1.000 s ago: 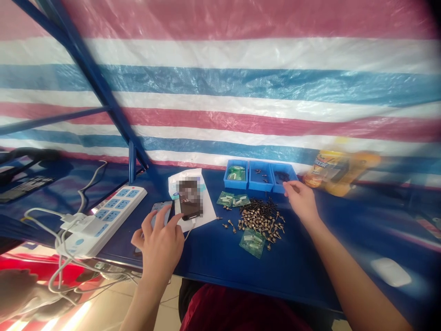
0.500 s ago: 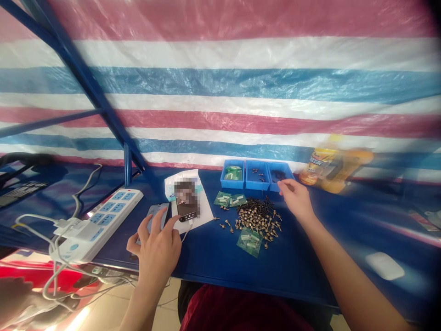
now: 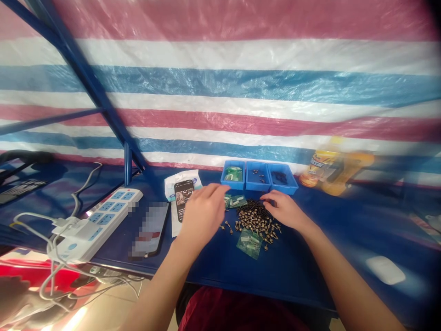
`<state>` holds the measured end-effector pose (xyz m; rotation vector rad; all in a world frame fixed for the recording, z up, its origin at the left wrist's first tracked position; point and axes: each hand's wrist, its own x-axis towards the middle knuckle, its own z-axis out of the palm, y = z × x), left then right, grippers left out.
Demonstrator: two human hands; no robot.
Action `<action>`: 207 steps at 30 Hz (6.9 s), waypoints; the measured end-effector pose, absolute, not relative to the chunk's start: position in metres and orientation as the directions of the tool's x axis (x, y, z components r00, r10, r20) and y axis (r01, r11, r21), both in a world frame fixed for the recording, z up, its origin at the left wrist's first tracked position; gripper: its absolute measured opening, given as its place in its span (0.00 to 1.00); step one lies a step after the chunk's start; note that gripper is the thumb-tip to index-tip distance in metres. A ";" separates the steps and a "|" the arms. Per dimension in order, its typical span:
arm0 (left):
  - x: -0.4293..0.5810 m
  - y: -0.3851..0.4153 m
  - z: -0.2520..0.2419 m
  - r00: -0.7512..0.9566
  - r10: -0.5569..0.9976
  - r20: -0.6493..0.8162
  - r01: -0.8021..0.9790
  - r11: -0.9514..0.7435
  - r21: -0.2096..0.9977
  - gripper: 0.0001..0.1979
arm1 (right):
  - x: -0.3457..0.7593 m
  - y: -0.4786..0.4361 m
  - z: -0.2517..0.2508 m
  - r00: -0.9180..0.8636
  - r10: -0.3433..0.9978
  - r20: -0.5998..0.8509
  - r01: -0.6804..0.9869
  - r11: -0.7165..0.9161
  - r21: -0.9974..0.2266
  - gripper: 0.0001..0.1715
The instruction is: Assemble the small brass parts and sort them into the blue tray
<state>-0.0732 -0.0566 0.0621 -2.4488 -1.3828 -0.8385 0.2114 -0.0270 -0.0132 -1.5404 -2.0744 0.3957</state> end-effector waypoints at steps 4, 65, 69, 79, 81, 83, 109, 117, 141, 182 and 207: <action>-0.026 -0.021 0.067 0.664 0.614 0.428 0.652 -0.755 0.071 0.16 | 0.208 -0.026 -0.020 -0.243 0.937 0.249 0.829 0.334 -0.448 0.17; 0.012 -0.004 0.001 0.390 0.749 0.536 0.225 -0.642 0.733 0.10 | 0.192 -0.026 -0.008 0.022 0.993 0.118 0.011 0.118 -0.993 0.24; 0.012 -0.003 0.000 0.351 0.764 0.542 0.231 -0.631 0.741 0.08 | 0.192 -0.027 -0.006 0.023 0.993 0.119 0.030 0.118 -0.993 0.19; 0.013 -0.004 0.001 0.325 0.759 0.564 0.241 -0.643 0.727 0.07 | 0.192 -0.023 -0.014 -0.075 0.993 0.091 0.074 0.096 -0.993 0.23; 0.013 -0.005 0.002 0.326 0.764 0.557 0.224 -0.635 0.739 0.14 | 0.193 -0.023 -0.016 -0.079 0.992 0.095 0.022 0.097 -0.995 0.22; 0.012 -0.007 0.003 0.314 0.767 0.560 0.208 -0.631 0.748 0.22 | 0.194 -0.024 -0.014 -0.095 0.992 0.089 -0.077 0.081 -0.994 0.21; 0.005 0.009 -0.005 0.169 0.862 0.478 0.453 -0.498 0.740 0.08 | 0.232 -0.017 -0.011 0.282 0.959 0.023 0.407 -0.098 -0.908 0.18; 0.003 0.013 -0.016 0.277 0.864 0.421 0.590 -0.498 0.635 0.09 | 0.208 -0.036 -0.004 -0.416 0.903 0.110 0.745 0.408 -0.528 0.09; 0.006 0.007 -0.011 0.308 0.865 0.396 0.579 -0.500 0.644 0.08 | 0.177 -0.044 -0.006 -0.417 0.888 0.193 0.802 0.459 -0.381 0.05; 0.010 -0.005 0.003 0.479 0.805 0.350 0.181 -0.481 0.858 0.07 | 0.198 -0.029 -0.007 -0.149 0.987 0.056 0.015 0.059 -0.998 0.22; 0.008 0.006 -0.001 0.167 0.922 0.348 0.115 -0.369 0.922 0.16 | 0.204 -0.041 0.010 -0.280 0.959 0.047 -0.210 -0.013 -0.978 0.25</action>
